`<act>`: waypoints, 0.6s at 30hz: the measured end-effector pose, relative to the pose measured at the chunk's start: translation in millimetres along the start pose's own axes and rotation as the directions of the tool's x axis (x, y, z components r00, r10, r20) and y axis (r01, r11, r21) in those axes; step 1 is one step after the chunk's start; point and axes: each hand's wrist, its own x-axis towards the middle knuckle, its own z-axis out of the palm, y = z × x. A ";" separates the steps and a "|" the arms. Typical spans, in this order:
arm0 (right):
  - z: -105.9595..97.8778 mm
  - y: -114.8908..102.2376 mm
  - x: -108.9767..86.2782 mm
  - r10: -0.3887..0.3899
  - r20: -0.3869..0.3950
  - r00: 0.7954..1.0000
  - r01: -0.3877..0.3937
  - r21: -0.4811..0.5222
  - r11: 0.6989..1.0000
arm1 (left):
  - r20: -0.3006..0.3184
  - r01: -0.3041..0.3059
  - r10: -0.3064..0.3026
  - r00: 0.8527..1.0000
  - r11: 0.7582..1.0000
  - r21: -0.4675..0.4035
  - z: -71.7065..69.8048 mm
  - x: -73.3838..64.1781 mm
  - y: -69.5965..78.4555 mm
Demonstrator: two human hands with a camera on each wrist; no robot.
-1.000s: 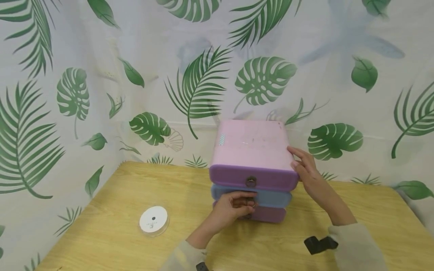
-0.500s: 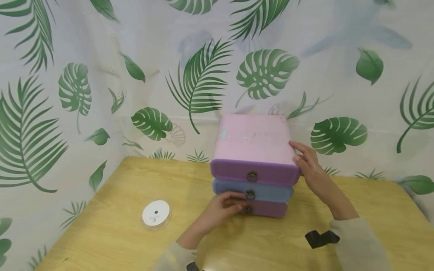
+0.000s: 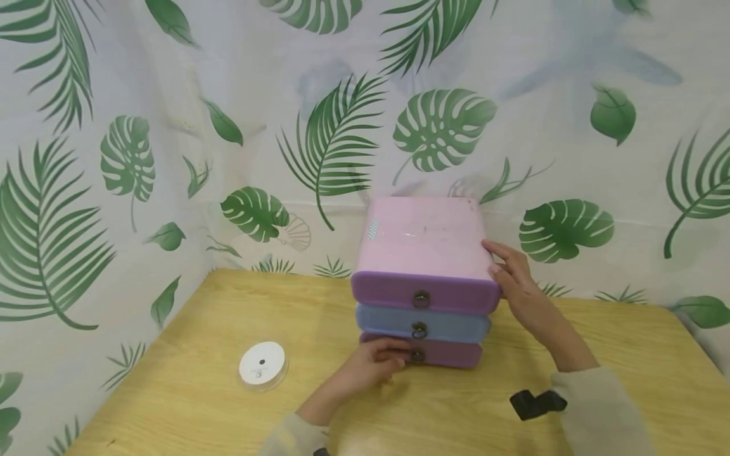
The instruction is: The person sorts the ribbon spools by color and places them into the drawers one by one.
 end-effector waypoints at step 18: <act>0.2 -1.5 0.9 -0.023 -0.013 1.000 0.022 -0.011 1.000 | 0.032 0.042 -0.043 0.999 0.999 0.018 -2.1 0.2 -6.3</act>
